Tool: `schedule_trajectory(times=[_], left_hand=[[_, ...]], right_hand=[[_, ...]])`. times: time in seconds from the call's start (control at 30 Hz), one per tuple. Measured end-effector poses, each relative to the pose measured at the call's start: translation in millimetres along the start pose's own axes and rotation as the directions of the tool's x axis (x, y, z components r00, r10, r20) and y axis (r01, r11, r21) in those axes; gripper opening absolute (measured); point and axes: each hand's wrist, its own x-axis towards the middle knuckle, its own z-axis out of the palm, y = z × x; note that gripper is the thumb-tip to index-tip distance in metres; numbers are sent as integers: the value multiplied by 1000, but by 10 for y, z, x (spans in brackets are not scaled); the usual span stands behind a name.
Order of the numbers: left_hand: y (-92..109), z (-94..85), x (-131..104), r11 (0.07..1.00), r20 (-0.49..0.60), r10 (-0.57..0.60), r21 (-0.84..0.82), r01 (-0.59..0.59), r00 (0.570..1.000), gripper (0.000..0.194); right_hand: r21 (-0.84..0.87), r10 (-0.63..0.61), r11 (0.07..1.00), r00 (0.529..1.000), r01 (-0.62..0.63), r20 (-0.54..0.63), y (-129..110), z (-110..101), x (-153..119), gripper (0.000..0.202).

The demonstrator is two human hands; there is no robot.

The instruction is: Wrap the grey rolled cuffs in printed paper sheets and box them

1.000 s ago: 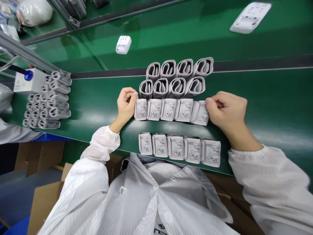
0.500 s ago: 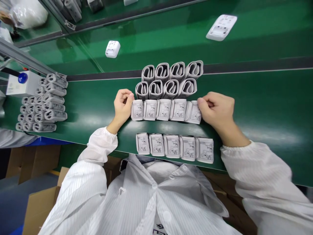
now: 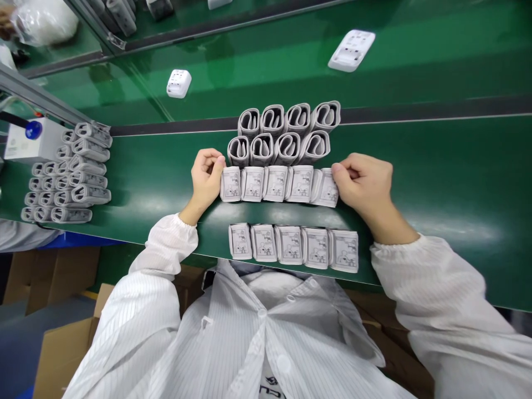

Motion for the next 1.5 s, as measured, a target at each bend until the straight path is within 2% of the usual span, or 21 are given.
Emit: schedule_trajectory(times=[0.33, 0.63, 0.8, 0.97, 1.17, 1.37, 1.5], left_hand=[[-10, -12, 17, 1000, -11, -30, 4, 30, 999, 48], [-27, -21, 22, 1000, -18, -29, 12, 29, 999, 47], [-30, -24, 26, 1000, -7, -10, 12, 10, 1000, 46], [-86, -31, 17, 999, -13, 5, 32, -4, 1000, 48], [-124, -46, 7, 1000, -1, -11, 16, 11, 1000, 45], [-71, -30, 22, 1000, -28, -4, 26, 4, 1000, 51], [-45, -17, 32, 999, -42, 21, 44, -19, 999, 52]], right_hand=[[11, -33, 999, 999, 33, -10, 43, 6, 22, 44], [-57, 51, 997, 997, -48, 54, 25, -21, 39, 37], [-33, 46, 998, 998, -45, 50, 16, -26, 41, 41], [-44, 96, 995, 993, -93, 68, -2, -35, 40, 45], [-20, 47, 999, 998, -47, 51, 8, -25, 40, 47], [40, -43, 998, 999, 43, 1, 52, 2, 46, 56], [36, -51, 998, 999, 51, -9, 59, 6, 46, 58]])
